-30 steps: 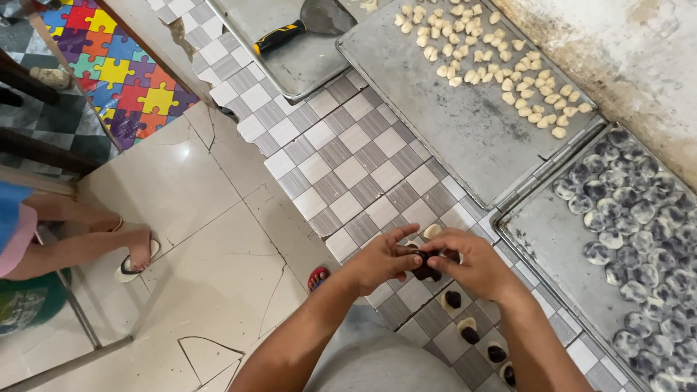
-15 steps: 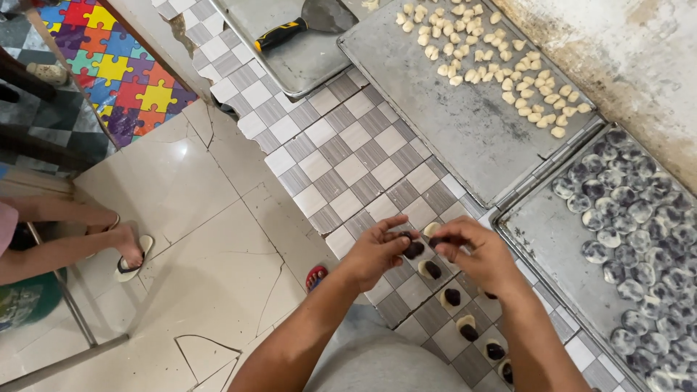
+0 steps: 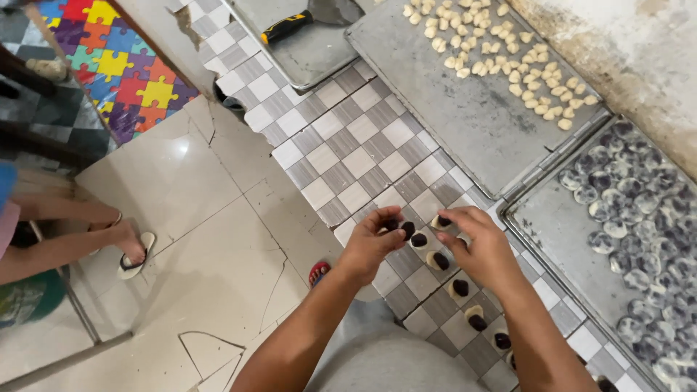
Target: The person is manually filling small pieces of dough with a dark paste and sealing them into balls on a production table.
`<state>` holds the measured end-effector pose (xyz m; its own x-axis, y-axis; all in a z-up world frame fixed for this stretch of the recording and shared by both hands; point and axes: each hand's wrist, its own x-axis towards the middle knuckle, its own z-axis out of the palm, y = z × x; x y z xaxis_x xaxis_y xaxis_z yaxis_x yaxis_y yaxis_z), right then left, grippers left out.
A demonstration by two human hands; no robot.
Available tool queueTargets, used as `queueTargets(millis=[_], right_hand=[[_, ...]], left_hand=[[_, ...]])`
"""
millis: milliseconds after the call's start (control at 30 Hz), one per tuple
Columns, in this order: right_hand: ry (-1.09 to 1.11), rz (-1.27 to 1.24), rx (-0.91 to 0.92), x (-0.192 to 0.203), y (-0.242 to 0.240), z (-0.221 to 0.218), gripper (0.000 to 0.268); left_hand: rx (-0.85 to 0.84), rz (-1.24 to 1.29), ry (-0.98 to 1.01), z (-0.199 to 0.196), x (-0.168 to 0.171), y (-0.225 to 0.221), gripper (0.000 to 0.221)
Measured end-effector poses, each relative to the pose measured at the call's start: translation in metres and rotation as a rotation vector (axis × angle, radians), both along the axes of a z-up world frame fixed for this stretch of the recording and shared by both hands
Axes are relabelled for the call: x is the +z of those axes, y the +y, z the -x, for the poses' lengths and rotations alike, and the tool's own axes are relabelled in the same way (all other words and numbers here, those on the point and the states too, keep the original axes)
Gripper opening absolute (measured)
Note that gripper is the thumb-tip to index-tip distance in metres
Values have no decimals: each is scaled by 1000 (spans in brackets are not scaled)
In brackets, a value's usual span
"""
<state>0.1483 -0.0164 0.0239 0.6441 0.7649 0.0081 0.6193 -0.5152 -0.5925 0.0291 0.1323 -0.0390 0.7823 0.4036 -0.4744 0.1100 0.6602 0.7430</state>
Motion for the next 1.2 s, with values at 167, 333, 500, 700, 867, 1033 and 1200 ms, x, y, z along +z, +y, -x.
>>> queueTargets(millis=[167, 333, 500, 700, 867, 1033, 1200], right_hand=[[-33, 371, 13, -9, 11, 12, 35], [-51, 607, -85, -40, 26, 29, 36], [27, 522, -171, -85, 26, 14, 34], [-120, 533, -141, -103, 23, 19, 25], [63, 392, -174, -80, 29, 39, 18], [-27, 54, 90, -47, 43, 63, 25], [-24, -196, -2, 6, 73, 84, 65]], left_hand=[[-264, -768, 149, -5, 12, 20, 42], [-257, -1319, 40, 1, 21, 23, 36], [-220, -1329, -189, 9, -13, 35, 37], [-290, -1302, -211, 31, 4, 63, 39], [-458, -1204, -252, 45, 18, 87, 49], [-748, -913, -319, 52, 45, 102, 73], [-616, -487, -320, 64, 57, 115, 22]])
